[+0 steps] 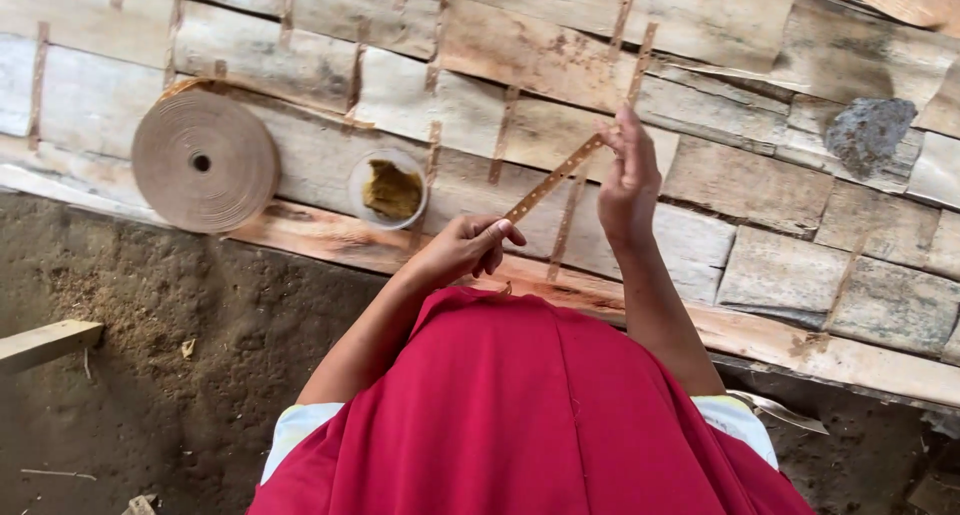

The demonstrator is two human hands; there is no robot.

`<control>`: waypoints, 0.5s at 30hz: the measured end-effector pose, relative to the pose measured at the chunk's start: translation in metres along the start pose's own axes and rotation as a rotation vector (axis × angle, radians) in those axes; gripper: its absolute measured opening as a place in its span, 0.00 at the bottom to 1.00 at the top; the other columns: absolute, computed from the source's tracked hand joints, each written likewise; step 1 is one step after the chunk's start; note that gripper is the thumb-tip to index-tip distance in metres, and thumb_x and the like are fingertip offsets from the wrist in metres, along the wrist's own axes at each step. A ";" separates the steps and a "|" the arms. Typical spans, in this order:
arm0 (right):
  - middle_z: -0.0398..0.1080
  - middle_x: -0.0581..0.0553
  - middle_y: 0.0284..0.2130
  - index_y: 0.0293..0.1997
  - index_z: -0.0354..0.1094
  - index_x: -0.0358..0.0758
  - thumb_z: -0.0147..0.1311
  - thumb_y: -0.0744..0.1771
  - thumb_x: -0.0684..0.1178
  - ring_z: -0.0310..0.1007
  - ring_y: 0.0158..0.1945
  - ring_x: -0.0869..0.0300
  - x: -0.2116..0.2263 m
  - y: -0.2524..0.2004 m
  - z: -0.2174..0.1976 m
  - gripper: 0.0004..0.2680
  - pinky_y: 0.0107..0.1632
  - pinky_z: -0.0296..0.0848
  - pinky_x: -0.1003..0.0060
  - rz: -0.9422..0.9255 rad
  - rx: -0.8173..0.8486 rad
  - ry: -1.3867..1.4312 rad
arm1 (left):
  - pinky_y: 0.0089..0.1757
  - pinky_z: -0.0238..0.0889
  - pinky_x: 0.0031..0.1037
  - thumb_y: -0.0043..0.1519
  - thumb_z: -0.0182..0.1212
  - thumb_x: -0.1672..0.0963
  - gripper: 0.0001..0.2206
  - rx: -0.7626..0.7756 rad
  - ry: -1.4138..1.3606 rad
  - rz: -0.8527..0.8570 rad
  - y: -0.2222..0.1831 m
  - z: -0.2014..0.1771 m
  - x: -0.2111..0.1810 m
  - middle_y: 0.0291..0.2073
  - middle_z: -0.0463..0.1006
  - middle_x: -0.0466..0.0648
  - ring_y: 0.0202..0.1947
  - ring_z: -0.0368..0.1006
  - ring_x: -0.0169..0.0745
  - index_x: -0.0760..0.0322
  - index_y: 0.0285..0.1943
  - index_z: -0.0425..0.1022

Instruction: The person repeatedly applies a brown paste to perforated strips and presses them onto a wooden roof surface. They smooth each strip with both hands to secure it in place, working across multiple sections of the roof.

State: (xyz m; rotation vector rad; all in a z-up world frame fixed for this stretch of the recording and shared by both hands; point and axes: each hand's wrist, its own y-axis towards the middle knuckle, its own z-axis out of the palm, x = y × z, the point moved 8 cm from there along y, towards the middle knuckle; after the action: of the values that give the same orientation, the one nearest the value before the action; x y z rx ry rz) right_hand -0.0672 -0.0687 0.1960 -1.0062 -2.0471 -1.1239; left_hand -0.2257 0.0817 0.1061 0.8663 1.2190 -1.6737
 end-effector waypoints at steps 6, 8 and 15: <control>0.55 0.34 0.70 0.81 0.30 0.53 0.43 0.69 0.34 0.69 0.59 0.30 0.039 -0.024 0.133 0.32 0.59 0.72 0.34 0.306 0.318 -0.392 | 0.17 0.55 0.19 0.73 0.46 0.52 0.17 -0.151 0.100 -0.013 -0.063 -0.090 0.006 0.11 0.73 0.50 0.09 0.64 0.34 0.65 0.44 0.81; 0.42 0.30 0.75 0.81 0.24 0.58 0.44 0.71 0.40 0.66 0.61 0.23 0.043 -0.036 0.162 0.31 0.59 0.70 0.27 0.479 0.375 -0.352 | 0.17 0.55 0.19 0.73 0.47 0.52 0.17 -0.169 0.129 -0.023 -0.087 -0.115 0.007 0.11 0.74 0.49 0.10 0.64 0.33 0.65 0.44 0.81; 0.71 0.47 0.41 0.59 0.67 0.53 0.61 0.63 0.51 0.77 0.47 0.50 -0.036 -0.110 0.291 0.18 0.52 0.75 0.53 0.390 0.459 -0.147 | 0.15 0.55 0.16 0.74 0.45 0.53 0.17 -0.219 -0.016 0.117 -0.115 -0.173 -0.023 0.13 0.75 0.54 0.09 0.65 0.34 0.71 0.51 0.78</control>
State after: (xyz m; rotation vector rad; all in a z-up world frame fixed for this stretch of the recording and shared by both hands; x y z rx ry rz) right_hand -0.1784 0.1335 -0.0157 -1.1981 -1.9730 -0.3668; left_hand -0.3157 0.2699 0.1193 0.7729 1.2877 -1.4216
